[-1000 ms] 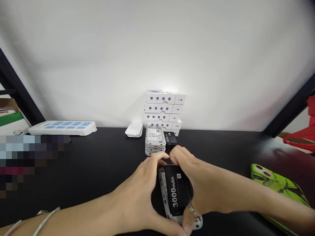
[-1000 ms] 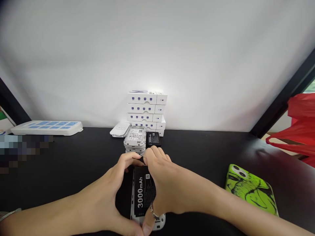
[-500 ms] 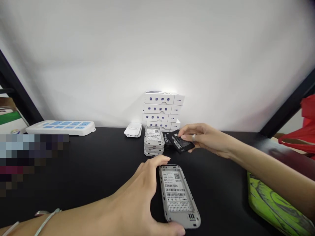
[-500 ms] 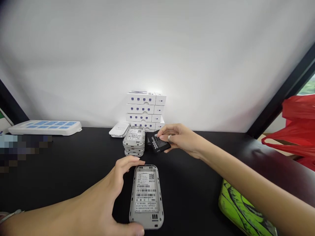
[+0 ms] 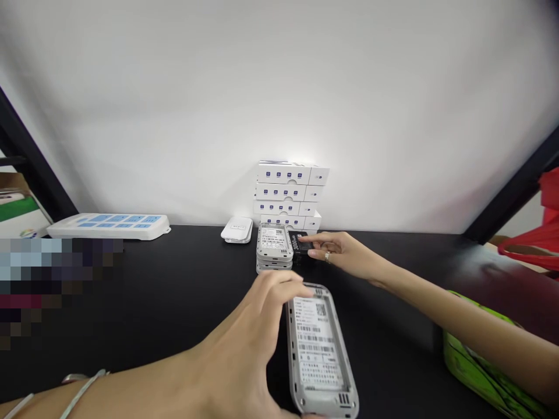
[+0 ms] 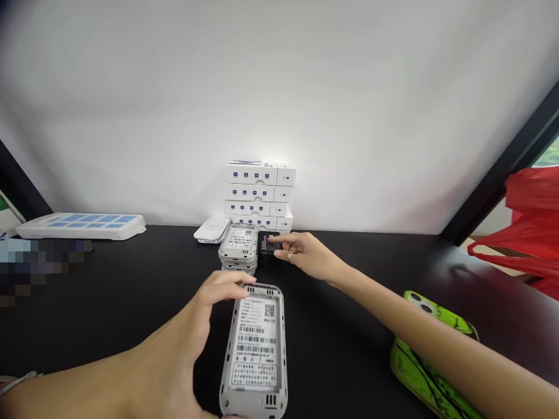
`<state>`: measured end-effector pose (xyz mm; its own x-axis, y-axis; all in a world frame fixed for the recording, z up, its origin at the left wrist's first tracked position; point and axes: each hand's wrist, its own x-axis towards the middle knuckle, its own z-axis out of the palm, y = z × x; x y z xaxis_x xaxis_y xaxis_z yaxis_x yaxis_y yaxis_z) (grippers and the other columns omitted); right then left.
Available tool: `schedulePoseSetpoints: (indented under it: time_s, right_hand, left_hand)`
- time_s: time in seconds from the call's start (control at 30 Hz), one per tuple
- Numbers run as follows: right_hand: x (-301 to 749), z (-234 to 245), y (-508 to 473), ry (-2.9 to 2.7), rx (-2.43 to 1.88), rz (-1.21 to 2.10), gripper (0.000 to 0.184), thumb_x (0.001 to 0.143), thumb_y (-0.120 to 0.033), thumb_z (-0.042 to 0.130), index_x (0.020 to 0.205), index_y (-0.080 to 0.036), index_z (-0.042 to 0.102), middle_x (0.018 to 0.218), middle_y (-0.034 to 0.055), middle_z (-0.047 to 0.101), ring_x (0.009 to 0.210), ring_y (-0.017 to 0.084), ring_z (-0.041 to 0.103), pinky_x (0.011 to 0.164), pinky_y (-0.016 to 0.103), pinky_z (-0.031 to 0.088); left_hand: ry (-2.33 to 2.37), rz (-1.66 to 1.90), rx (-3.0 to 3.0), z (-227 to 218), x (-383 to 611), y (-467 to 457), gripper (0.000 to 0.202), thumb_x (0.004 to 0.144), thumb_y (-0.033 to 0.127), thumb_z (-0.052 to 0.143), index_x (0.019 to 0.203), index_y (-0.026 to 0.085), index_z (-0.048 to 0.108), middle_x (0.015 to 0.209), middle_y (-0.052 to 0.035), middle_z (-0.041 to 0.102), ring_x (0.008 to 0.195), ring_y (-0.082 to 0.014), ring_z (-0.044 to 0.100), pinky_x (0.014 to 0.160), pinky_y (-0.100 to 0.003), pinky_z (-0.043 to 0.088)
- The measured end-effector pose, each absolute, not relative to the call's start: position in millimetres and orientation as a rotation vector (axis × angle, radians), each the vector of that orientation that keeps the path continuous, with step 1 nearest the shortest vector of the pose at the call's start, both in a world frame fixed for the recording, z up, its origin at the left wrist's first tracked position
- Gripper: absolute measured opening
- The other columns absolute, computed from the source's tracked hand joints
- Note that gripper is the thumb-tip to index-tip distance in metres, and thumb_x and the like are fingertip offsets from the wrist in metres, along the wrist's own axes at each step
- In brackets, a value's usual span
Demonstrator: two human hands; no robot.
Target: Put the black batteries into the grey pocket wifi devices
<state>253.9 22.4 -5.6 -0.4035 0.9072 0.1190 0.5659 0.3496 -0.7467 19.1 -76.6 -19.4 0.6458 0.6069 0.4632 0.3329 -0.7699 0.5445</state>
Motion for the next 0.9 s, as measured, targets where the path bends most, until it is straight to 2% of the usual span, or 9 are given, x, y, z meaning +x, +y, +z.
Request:
schedulePoseSetpoints:
  time_s: [0.1,0.23,0.33,0.43,0.57,0.7,0.9]
  right_hand:
    - [253,-6,23,-2.077,-1.262,0.754,0.041,0.079,-0.042,0.057,0.114,-0.021,0.058,0.074,-0.0017,0.049,0.067,0.015,0.051,0.07,0.037,0.046]
    - [254,0,20,-1.99,-1.276,0.724,0.038,0.078,-0.043,0.059,0.107,-0.019,0.056,0.075,-0.0007,0.052,0.069,0.015,0.053,0.072,0.034,0.046]
    - [261,6,16,-1.997,-1.272,0.676,0.038,0.076,-0.045,0.06,0.104,-0.019,0.057,0.076,-0.0003,0.052,0.07,0.015,0.054,0.071,0.032,0.046]
    - [278,8,11,-1.994,-1.286,0.619,0.041,0.076,-0.048,0.06,0.105,-0.02,0.056,0.081,0.0013,0.053,0.074,0.016,0.056,0.073,0.032,0.046]
    - [323,2,4,-1.873,-1.367,0.473,0.041,0.075,-0.052,0.061,0.102,-0.02,0.057,0.084,0.0025,0.055,0.078,0.018,0.058,0.077,0.033,0.044]
    - [371,-5,-3,-1.667,-1.476,0.35,0.04,0.071,-0.053,0.063,0.094,-0.02,0.058,0.084,0.0051,0.058,0.077,0.021,0.059,0.075,0.036,0.043]
    - [399,-8,-9,-1.364,-1.567,0.318,0.029,0.073,-0.046,0.062,0.086,-0.02,0.058,0.077,0.0071,0.058,0.071,0.021,0.056,0.07,0.035,0.043]
  left_hand:
    - [0.697,1.144,2.503,-10,19,-65,0.091,0.056,0.04,0.079,0.125,0.028,0.022,0.134,-0.0115,0.031,0.127,-0.0335,0.033,0.105,-0.051,0.032]
    - [0.932,1.261,2.449,1,14,-32,0.087,0.058,0.039,0.077,0.125,0.026,0.022,0.128,-0.0102,0.04,0.119,-0.0298,0.043,0.099,-0.047,0.039]
    - [1.061,1.252,2.447,3,9,-8,0.084,0.06,0.04,0.076,0.123,0.027,0.023,0.128,-0.0084,0.041,0.121,-0.0294,0.042,0.099,-0.049,0.04]
    - [1.074,1.182,2.435,2,6,5,0.077,0.067,0.042,0.072,0.123,0.028,0.021,0.133,-0.0088,0.038,0.125,-0.0294,0.041,0.099,-0.05,0.04]
    - [1.013,1.19,2.339,-4,5,7,0.059,0.083,0.039,0.058,0.126,0.029,0.019,0.142,-0.0088,0.03,0.132,-0.0256,0.034,0.105,-0.047,0.037]
    - [1.142,1.256,2.327,-12,-1,-5,0.052,0.086,0.037,0.054,0.126,0.029,0.021,0.145,-0.0076,0.025,0.133,-0.0249,0.032,0.105,-0.047,0.038]
    - [1.24,1.288,2.455,-21,-12,-31,0.036,0.086,0.029,0.051,0.117,0.026,0.031,0.128,-0.0077,0.044,0.116,-0.0239,0.047,0.09,-0.041,0.046]
